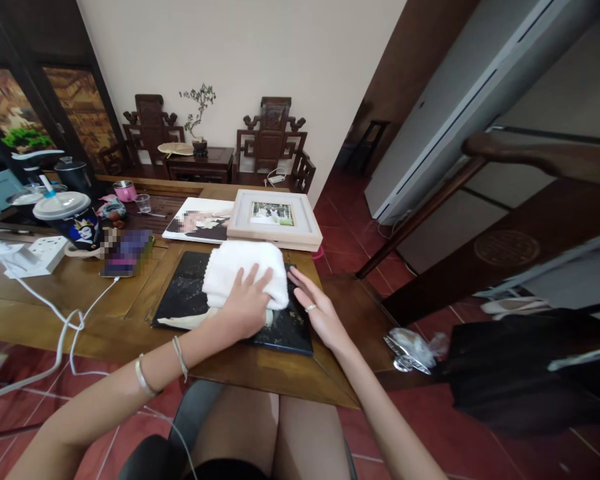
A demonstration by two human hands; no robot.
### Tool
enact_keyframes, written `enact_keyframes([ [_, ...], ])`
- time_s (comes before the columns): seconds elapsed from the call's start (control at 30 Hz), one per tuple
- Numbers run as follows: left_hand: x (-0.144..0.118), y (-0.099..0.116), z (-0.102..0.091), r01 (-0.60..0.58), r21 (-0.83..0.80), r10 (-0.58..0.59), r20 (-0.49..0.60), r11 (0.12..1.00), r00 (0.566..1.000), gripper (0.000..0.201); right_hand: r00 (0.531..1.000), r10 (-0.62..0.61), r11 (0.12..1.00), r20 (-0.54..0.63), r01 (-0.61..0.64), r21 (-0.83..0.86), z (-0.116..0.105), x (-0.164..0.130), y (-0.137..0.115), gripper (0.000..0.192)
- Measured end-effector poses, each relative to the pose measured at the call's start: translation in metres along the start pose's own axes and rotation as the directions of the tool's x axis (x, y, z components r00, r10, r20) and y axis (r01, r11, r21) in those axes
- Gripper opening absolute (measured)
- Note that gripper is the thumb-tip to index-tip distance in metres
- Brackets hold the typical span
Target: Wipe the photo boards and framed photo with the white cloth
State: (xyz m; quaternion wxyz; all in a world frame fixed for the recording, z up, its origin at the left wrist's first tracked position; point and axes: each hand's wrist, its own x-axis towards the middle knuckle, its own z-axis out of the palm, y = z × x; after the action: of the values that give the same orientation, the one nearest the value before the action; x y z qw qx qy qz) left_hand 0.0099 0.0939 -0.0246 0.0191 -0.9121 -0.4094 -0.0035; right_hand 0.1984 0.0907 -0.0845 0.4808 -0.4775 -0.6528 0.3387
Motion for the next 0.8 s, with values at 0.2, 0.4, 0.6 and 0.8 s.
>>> enact_keyframes([
  [0.2,-0.042,0.054,-0.010,-0.208,-0.049,0.209,0.035,0.977,0.977,0.031,0.995,0.078,0.990,-0.060,-0.070,0.123,-0.001,-0.002,0.000,0.054],
  [0.4,-0.100,0.078,-0.022,-0.258,-0.005,0.258,0.014,0.966,0.966,0.030,0.998,-0.051,0.999,0.030,0.051,-0.002,-0.001,-0.002,-0.011,0.042],
  [0.6,-0.071,0.031,-0.026,-0.040,0.002,0.039,0.137,0.999,0.990,0.028,0.981,-0.161,0.963,0.104,0.180,-0.203,0.002,-0.001,-0.010,0.031],
  [0.8,0.007,-0.038,-0.025,-0.015,-0.138,0.006,-0.069,0.990,0.998,0.035,0.972,-0.200,0.948,0.127,0.224,-0.224,0.002,0.000,-0.007,0.029],
])
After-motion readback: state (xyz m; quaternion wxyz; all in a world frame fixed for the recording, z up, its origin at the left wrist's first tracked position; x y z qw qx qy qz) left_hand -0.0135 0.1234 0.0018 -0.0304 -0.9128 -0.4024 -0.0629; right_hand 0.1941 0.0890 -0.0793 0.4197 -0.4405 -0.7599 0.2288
